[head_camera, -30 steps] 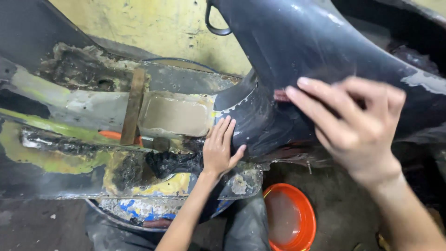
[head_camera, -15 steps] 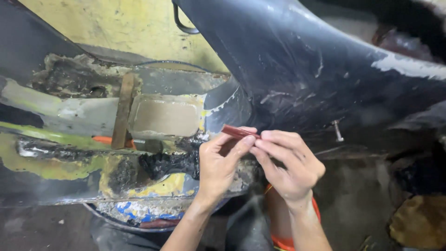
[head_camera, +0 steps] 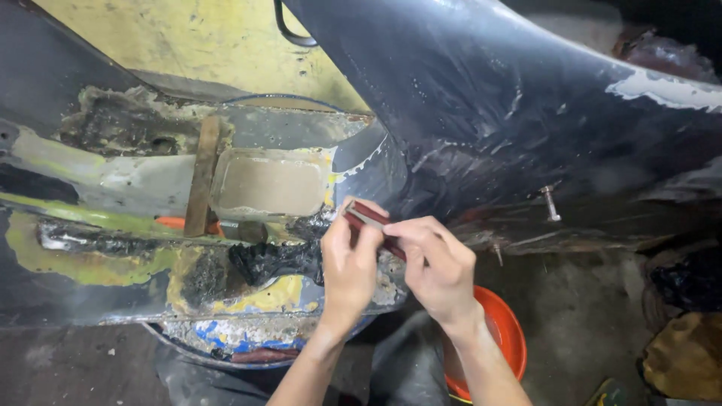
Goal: Repairing and smoothing a motorcycle body panel using sanding tools and filler.
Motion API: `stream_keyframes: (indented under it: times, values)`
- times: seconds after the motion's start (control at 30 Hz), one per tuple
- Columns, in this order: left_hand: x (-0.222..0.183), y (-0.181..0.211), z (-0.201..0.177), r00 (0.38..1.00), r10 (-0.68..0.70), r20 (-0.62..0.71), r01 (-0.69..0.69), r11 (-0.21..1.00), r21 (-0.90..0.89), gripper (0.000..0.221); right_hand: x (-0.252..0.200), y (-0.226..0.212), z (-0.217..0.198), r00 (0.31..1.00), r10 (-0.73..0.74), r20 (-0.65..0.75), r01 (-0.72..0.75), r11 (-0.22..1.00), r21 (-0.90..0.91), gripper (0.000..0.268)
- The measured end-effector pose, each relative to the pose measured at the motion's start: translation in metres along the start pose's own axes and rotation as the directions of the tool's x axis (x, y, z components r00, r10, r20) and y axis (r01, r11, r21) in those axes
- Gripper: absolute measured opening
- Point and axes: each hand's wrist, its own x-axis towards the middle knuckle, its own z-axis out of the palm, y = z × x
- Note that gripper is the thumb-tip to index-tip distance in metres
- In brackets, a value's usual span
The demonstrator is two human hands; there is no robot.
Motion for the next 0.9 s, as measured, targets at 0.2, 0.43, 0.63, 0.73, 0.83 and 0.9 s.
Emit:
stream_keyframes:
  times: [0.2,0.43,0.63,0.73,0.83,0.9]
  values:
    - [-0.003,0.014,0.003,0.998,-0.065,-0.015,0.064,0.998,-0.029,0.020,0.008,-0.001,-0.010,0.984,0.120,0.134,-0.139,0.981,0.136,0.009]
    - [-0.010,-0.015,-0.007,0.990,0.135,-0.041,-0.125,0.976,0.180,0.036,-0.005,0.005,-0.004,0.992,0.118,0.049,-0.121,0.992,0.047,0.012]
    - [-0.013,-0.018,-0.023,0.944,0.327,-0.032,-0.307,0.912,0.271,0.045,-0.017,0.008,0.004,0.994,0.106,-0.010,-0.106,0.994,0.023,0.020]
    - [-0.011,0.001,-0.025,0.867,0.482,0.125,-0.459,0.678,0.574,0.014,-0.022,0.009,0.001,0.978,0.208,-0.001,-0.206,0.968,0.142,0.014]
    - [-0.011,0.015,-0.018,0.824,0.542,0.161,-0.520,0.614,0.594,0.024,-0.027,0.013,-0.004,0.894,0.447,0.043,-0.414,0.784,0.463,0.023]
    - [-0.012,0.021,-0.011,0.758,0.628,0.177,-0.600,0.565,0.567,0.014,-0.025,0.013,-0.009,0.866,0.489,0.109,-0.437,0.631,0.640,0.029]
